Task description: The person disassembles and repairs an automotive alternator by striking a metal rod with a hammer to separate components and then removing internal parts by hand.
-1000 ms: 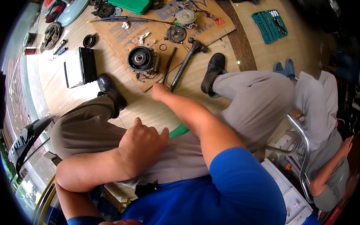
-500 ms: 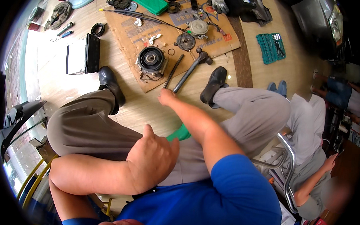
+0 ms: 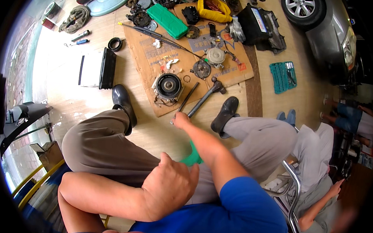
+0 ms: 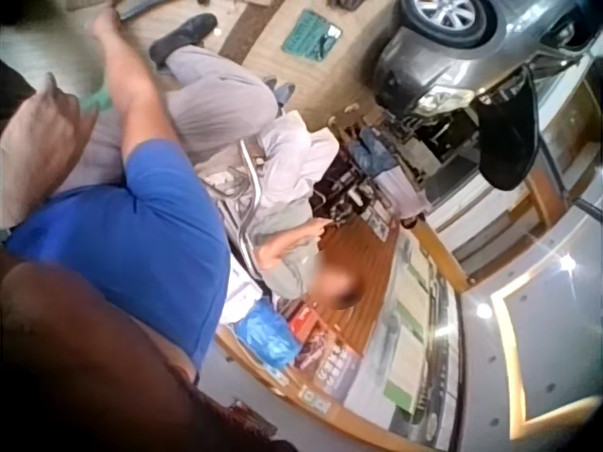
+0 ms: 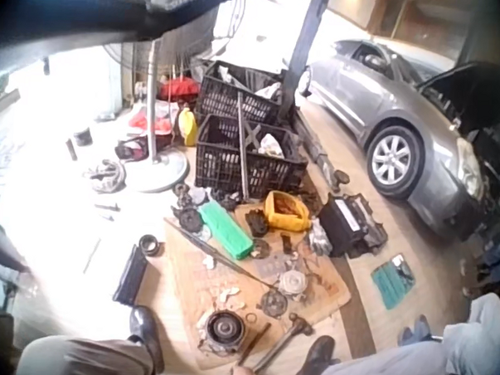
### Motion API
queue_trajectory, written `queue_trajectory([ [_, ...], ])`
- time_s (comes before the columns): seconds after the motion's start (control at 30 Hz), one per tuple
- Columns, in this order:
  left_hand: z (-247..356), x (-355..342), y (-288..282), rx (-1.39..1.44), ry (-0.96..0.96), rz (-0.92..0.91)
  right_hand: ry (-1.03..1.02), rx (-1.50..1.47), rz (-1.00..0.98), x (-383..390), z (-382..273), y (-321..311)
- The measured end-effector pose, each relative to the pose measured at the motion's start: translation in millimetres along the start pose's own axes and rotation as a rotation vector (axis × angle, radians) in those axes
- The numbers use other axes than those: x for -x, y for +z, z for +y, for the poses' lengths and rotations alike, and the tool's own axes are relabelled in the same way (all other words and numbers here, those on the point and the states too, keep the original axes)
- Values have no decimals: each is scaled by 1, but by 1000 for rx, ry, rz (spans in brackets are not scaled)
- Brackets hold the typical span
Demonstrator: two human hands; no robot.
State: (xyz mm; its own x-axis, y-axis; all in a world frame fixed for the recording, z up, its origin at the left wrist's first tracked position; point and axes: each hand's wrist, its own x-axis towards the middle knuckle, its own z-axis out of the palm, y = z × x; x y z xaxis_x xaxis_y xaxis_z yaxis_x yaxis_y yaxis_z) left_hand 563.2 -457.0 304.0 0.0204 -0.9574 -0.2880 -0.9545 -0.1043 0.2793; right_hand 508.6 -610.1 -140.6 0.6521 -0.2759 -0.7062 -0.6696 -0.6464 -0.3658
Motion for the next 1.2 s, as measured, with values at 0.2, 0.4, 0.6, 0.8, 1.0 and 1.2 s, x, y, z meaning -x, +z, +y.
queue_trajectory([
  [0.2, -1, -4, -3, -76, 30, 25, 25, -4, -11, -5, 1, -3],
  [0.4, -2, -12, -4, -52, 30, -17, 26, -54, -8, -5, 6, 0],
  [0.6, -3, -17, -2, 7, 40, -25, 23, -65, 21, -4, 9, 5],
  [0.8, 0, -24, -3, -24, 26, -102, -4, -68, 15, -2, 13, 5],
  [1.0, -1, -22, -4, -24, 33, -85, -32, -47, 19, 0, 16, 7],
  [1.2, -3, -18, -6, -15, 27, -81, -30, -34, 15, 2, 12, 5],
])
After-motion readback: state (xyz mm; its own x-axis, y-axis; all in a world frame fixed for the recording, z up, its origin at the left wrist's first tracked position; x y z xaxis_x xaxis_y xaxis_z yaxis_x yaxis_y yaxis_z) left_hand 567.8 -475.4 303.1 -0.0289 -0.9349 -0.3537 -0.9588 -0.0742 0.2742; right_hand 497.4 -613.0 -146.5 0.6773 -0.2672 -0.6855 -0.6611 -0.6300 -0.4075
